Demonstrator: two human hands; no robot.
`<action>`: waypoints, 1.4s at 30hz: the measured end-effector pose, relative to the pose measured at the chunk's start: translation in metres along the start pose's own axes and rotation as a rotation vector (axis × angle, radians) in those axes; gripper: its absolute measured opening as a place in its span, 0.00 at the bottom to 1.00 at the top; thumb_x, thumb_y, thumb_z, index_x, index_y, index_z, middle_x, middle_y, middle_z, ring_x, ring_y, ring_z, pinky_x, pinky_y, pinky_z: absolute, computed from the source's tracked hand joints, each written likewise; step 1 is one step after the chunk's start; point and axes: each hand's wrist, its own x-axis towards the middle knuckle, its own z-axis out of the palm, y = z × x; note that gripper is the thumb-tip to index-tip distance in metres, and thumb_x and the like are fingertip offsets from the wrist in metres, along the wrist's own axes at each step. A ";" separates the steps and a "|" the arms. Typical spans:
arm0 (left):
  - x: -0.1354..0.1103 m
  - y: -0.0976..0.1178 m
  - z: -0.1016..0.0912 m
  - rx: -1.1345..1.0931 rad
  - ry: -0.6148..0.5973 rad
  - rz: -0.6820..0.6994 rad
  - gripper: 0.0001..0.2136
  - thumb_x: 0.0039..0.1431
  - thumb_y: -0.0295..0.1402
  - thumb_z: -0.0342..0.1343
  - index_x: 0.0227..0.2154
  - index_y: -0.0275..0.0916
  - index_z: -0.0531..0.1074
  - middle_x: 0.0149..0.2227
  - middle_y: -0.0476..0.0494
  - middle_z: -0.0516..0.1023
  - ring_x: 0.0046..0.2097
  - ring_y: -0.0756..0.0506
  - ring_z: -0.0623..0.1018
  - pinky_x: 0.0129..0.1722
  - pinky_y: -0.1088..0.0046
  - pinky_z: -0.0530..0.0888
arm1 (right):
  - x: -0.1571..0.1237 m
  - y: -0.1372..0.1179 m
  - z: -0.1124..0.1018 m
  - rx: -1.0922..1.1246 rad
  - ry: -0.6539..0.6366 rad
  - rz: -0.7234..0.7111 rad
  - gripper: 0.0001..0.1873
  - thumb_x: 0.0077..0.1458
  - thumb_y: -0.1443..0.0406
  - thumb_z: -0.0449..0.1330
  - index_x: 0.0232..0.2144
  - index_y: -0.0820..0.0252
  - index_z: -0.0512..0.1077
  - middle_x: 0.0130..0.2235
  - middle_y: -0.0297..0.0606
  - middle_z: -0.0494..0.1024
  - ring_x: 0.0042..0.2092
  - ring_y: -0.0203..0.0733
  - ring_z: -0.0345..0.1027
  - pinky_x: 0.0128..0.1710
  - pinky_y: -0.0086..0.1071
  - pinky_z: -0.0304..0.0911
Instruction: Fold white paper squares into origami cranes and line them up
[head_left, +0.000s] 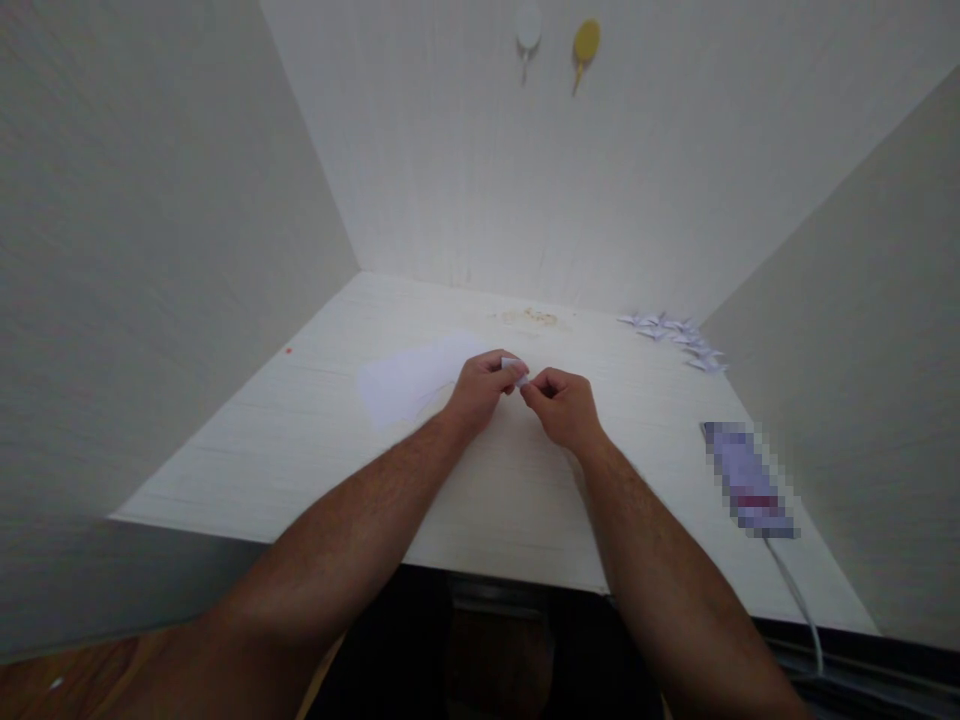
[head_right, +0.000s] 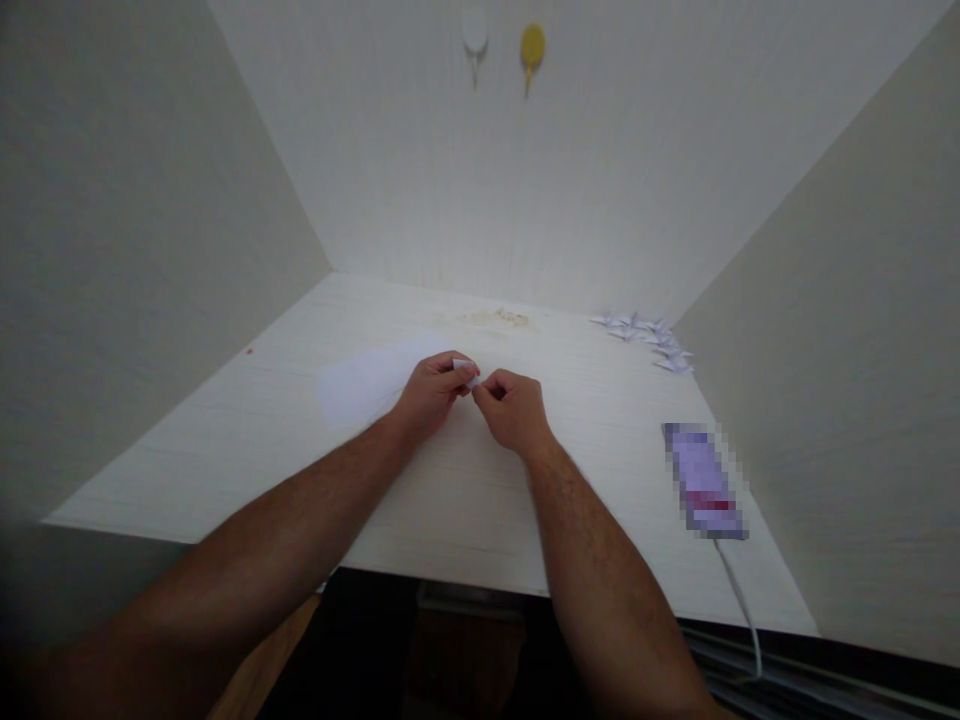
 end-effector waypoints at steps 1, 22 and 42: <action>0.000 0.000 0.001 0.000 0.021 -0.002 0.08 0.47 0.35 0.64 0.23 0.35 0.74 0.21 0.51 0.70 0.24 0.54 0.65 0.26 0.76 0.62 | 0.000 0.000 0.000 -0.005 -0.001 0.008 0.13 0.50 0.60 0.61 0.18 0.59 0.69 0.19 0.30 0.70 0.22 0.32 0.57 0.23 0.28 0.53; -0.004 0.006 -0.001 0.436 -0.029 0.076 0.16 0.46 0.35 0.66 0.39 0.38 0.75 0.22 0.54 0.72 0.23 0.54 0.68 0.24 0.78 0.63 | 0.009 0.012 0.002 0.157 0.201 -0.044 0.11 0.50 0.65 0.62 0.39 0.57 0.76 0.35 0.36 0.80 0.33 0.36 0.72 0.32 0.31 0.68; -0.002 0.013 -0.004 0.000 -0.065 -0.151 0.07 0.41 0.27 0.63 0.27 0.34 0.75 0.23 0.47 0.77 0.24 0.51 0.75 0.28 0.73 0.73 | 0.011 0.017 -0.004 0.662 -0.059 0.113 0.07 0.44 0.62 0.65 0.27 0.58 0.73 0.22 0.29 0.75 0.22 0.35 0.69 0.23 0.32 0.70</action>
